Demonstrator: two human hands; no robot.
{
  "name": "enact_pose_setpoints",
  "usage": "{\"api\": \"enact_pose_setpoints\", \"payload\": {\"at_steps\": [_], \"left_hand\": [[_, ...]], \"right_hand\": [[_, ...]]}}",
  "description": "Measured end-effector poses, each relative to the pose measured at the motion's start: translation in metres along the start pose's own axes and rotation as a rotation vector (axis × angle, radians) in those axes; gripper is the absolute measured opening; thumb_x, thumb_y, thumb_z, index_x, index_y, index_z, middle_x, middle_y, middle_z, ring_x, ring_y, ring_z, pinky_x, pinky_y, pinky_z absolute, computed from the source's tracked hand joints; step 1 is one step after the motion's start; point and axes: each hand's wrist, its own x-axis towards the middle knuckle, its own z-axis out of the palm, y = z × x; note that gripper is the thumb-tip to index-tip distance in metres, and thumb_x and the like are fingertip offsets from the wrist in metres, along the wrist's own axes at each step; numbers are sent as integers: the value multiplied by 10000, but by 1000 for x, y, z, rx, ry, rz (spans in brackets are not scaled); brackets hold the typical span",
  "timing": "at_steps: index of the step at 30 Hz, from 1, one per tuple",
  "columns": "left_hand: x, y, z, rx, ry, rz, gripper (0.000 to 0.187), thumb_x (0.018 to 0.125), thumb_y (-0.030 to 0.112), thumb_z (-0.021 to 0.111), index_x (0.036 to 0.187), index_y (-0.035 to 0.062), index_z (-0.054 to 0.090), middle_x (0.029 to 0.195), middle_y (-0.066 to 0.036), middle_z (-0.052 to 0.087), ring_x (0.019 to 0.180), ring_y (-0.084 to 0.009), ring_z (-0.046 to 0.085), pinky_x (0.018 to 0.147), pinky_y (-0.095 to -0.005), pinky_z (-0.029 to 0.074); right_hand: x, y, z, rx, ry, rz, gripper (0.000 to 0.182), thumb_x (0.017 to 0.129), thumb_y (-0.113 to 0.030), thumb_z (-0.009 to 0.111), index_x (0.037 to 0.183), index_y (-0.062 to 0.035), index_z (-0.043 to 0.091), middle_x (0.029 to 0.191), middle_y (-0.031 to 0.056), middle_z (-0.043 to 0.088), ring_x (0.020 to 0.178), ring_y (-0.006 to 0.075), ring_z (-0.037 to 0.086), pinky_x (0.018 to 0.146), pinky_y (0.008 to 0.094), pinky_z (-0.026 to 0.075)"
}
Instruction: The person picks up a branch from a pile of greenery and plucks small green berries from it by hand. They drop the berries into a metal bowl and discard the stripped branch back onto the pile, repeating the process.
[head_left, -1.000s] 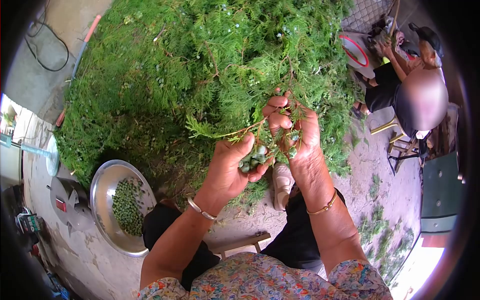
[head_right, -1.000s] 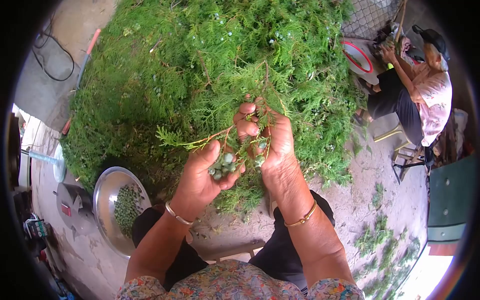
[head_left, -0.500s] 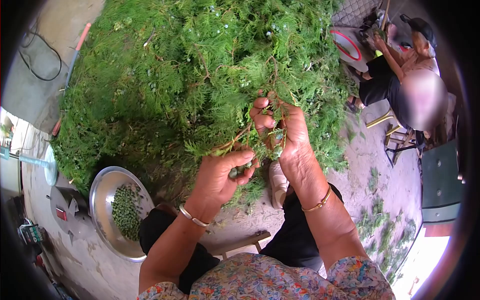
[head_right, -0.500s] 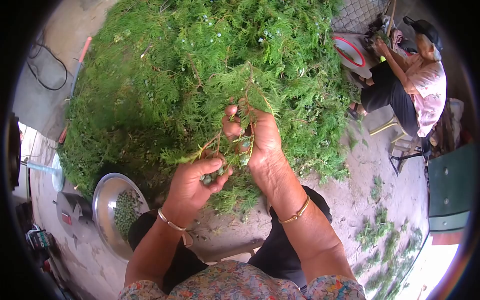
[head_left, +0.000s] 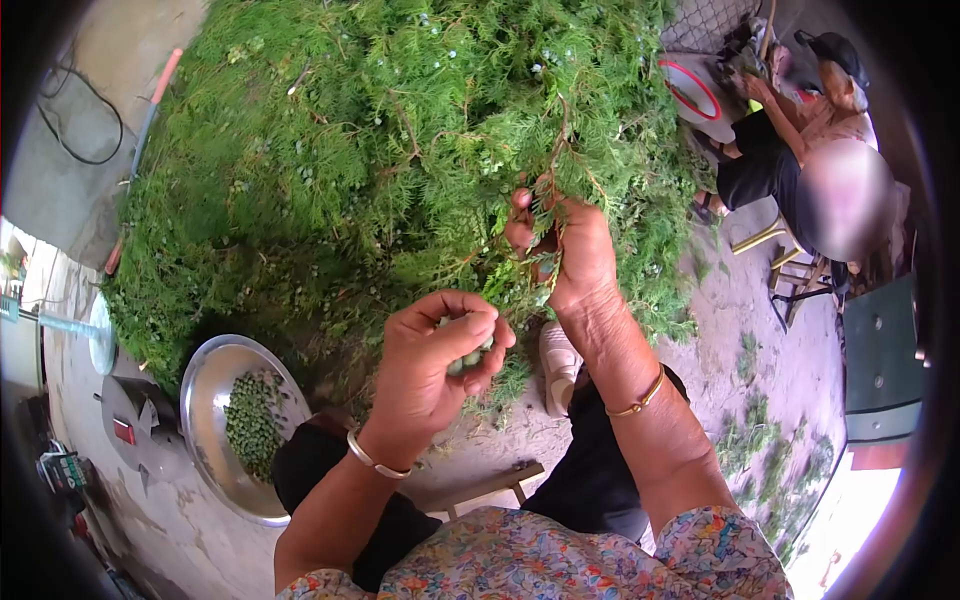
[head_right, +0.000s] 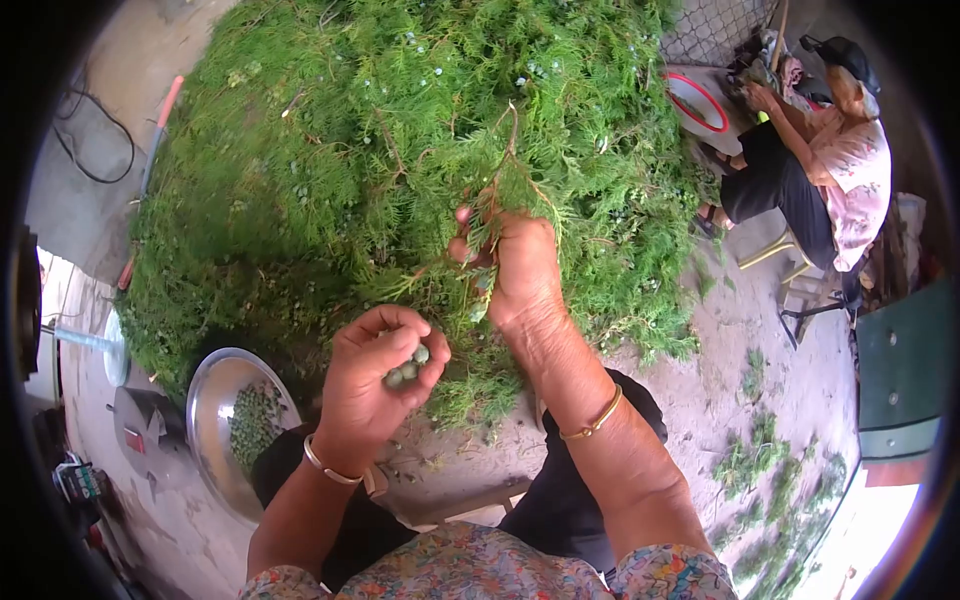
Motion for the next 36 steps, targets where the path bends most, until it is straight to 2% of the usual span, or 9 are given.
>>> {"api": "enact_pose_setpoints", "payload": {"at_steps": [7,10,15,18,22,26,29,34,36], "left_hand": [[5,-14,4,562,194,286,114,800,51,667,848,-16,588,681,-47,604,488,-39,500,392,-160,348],[9,-17,2,787,180,333,112,793,45,672,830,-18,587,674,-45,599,486,-44,500,396,-165,354],[4,-8,5,555,156,120,134,818,104,651,774,-13,603,635,-22,582,516,-32,498,425,-189,368],[0,-3,6,591,77,4,119,815,89,612,771,-21,597,677,-83,609,513,-75,518,398,-181,348],[-9,-3,6,259,-157,-176,116,783,65,617,816,-43,593,702,-140,616,523,-128,544,412,-204,379],[-5,9,0,-202,-157,-84,124,823,65,588,903,-30,600,750,-145,622,551,-125,564,402,-199,378],[0,11,-4,44,110,48,140,802,73,633,899,-28,622,720,-102,623,538,-100,542,416,-197,379],[5,0,1,658,227,254,99,776,24,663,852,-36,643,721,-69,635,607,-63,542,485,-202,411],[12,-16,-9,975,188,664,108,771,-6,657,869,-48,635,747,-40,636,627,-68,557,543,-202,447]], "right_hand": [[-12,22,25,-271,196,-82,173,900,-147,455,979,-21,542,785,67,590,562,138,516,467,247,420],[-11,26,23,-352,162,-46,200,860,-122,437,999,-29,548,853,80,600,727,156,560,584,308,497],[6,38,4,-158,96,53,182,871,-98,419,978,-13,539,852,87,585,662,169,532,547,305,478],[17,28,-1,11,119,93,129,877,-73,409,961,-5,479,826,103,538,599,167,467,510,291,427],[14,13,2,79,66,101,79,881,-46,407,942,2,415,802,116,494,572,161,417,477,266,385],[7,15,2,-60,15,182,113,898,-91,433,964,0,436,802,107,522,555,154,438,453,259,387],[1,20,7,-135,64,174,140,898,-109,448,976,4,472,801,97,548,542,158,468,444,265,401],[-16,29,27,-343,177,119,157,871,-109,474,963,-23,566,822,93,601,657,172,539,543,293,451],[-13,37,21,-371,91,56,184,860,-53,438,965,-4,581,793,104,608,615,161,562,526,302,479]]}}
